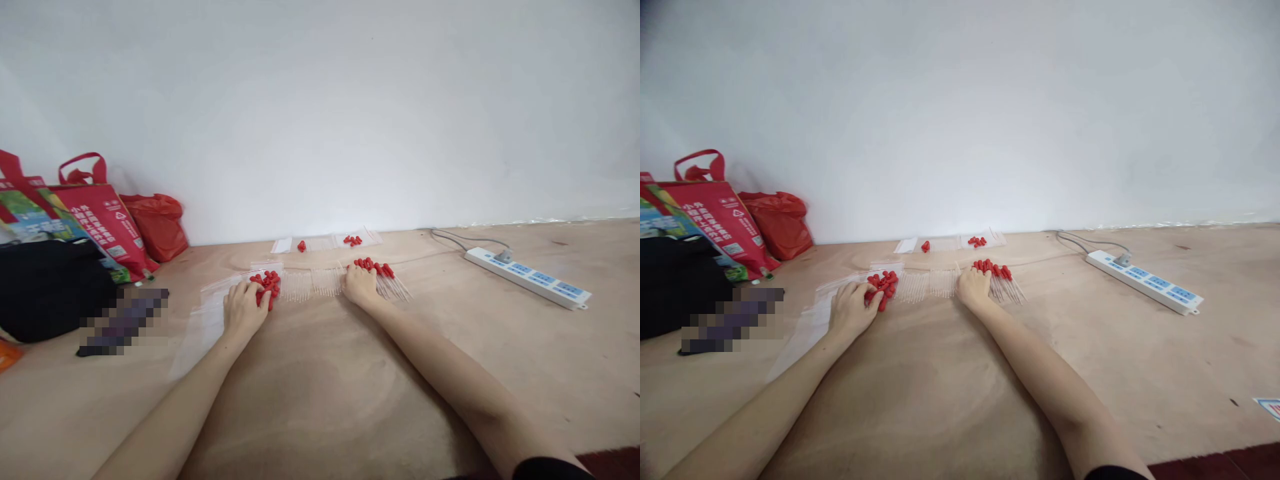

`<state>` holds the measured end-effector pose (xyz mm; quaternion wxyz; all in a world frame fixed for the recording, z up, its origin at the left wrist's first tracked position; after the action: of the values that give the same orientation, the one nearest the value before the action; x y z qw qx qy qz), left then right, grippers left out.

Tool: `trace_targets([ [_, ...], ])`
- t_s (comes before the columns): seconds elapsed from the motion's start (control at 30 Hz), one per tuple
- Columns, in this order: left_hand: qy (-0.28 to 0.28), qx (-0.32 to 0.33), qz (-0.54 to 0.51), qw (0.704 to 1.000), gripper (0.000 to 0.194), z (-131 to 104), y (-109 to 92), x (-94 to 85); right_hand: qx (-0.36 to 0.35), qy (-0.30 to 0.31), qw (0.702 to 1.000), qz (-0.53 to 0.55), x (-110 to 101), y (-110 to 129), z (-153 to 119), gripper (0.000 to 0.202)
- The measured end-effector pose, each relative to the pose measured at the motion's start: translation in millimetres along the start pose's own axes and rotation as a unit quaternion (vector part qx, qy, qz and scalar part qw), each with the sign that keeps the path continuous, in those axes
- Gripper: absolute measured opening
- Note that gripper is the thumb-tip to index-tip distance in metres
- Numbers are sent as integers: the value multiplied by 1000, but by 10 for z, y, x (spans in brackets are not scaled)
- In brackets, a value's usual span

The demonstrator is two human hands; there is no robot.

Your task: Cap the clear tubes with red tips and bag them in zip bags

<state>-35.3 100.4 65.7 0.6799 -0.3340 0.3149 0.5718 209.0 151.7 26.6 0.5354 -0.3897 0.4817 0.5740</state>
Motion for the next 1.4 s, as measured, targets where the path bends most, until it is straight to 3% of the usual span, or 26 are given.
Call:
trace_targets([
  [0.1, -3, 84, -127, 988, 11, -101, -321, -51, -83, -29, 994, 65, -90, -41, -183, 25],
  [0.23, 100, 143, -254, 951, 7, -332, -774, 64, -205, -29, 965, 161, -121, -125, -553, 25],
  [0.33, 156, 154, -293, 931, 5, -449, -967, 136, -257, -36, 952, 164, -130, -170, -811, 32],
  [0.5, 192, 161, -309, 918, 17, -480, -1031, 214, -299, -28, 937, 180, -150, -72, -1010, 24],
  [0.77, 173, 140, -338, 915, 16, -473, -1022, 217, -306, -21, 930, 204, -157, 95, -1071, 14],
  [1.1, 205, 110, -387, 892, 17, -528, -1051, 278, -317, -27, 926, 205, -193, 116, -1100, 14],
  [1.4, 199, 155, -394, 884, 17, -584, -1144, 201, -370, 14, 908, 197, -208, 164, -1114, 17],
])
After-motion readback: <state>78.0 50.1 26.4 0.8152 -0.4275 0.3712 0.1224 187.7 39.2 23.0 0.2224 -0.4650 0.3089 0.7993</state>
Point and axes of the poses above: each hand's wrist, its own z-axis towards the middle knuckle, its own x-axis out of the palm, y = z × x, the point moved 9 cm from there along z, towards the middle knuckle, and after that the axes turned 3 degrees about -z, right-handed, at the moved point
